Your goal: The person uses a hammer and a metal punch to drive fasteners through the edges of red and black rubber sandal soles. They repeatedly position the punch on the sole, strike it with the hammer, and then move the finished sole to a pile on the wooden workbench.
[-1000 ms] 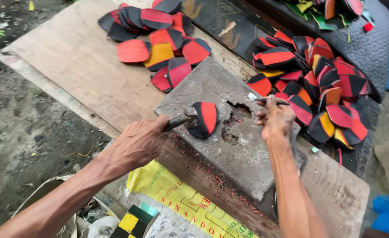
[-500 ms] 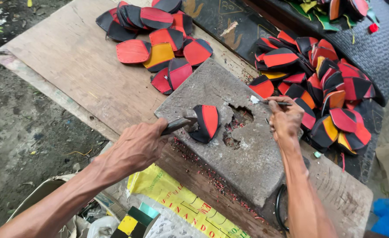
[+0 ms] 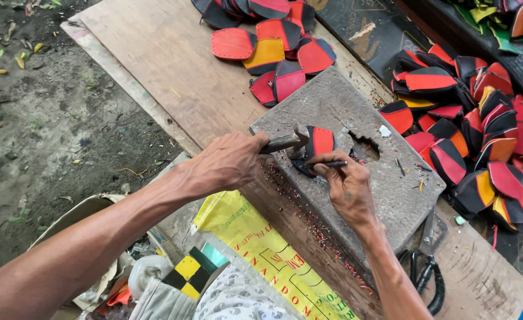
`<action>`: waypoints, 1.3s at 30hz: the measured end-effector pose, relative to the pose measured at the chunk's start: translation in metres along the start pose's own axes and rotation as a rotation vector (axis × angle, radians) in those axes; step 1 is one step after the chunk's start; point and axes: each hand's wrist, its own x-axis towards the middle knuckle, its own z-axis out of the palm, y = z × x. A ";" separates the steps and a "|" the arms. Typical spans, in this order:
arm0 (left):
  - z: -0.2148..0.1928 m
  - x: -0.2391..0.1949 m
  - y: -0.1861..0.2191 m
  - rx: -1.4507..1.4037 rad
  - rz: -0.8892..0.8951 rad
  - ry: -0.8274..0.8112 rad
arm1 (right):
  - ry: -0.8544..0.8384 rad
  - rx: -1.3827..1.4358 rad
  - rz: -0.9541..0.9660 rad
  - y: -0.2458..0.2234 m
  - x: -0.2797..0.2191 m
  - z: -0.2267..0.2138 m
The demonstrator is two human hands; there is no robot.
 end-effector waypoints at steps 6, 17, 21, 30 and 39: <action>0.000 -0.001 -0.002 -0.008 0.006 -0.002 | 0.051 0.245 0.311 -0.002 0.008 0.007; -0.002 0.000 -0.003 -0.022 -0.010 -0.009 | -0.032 0.222 0.303 0.004 0.014 0.005; 0.000 0.001 -0.005 -0.006 0.004 0.006 | -0.023 0.205 0.281 0.004 0.013 0.006; 0.002 0.000 -0.006 -0.006 0.026 0.024 | -0.009 -0.004 0.182 0.000 0.012 0.010; -0.040 -0.019 0.044 -0.311 0.298 0.337 | 0.014 -0.314 -0.078 -0.003 0.016 0.012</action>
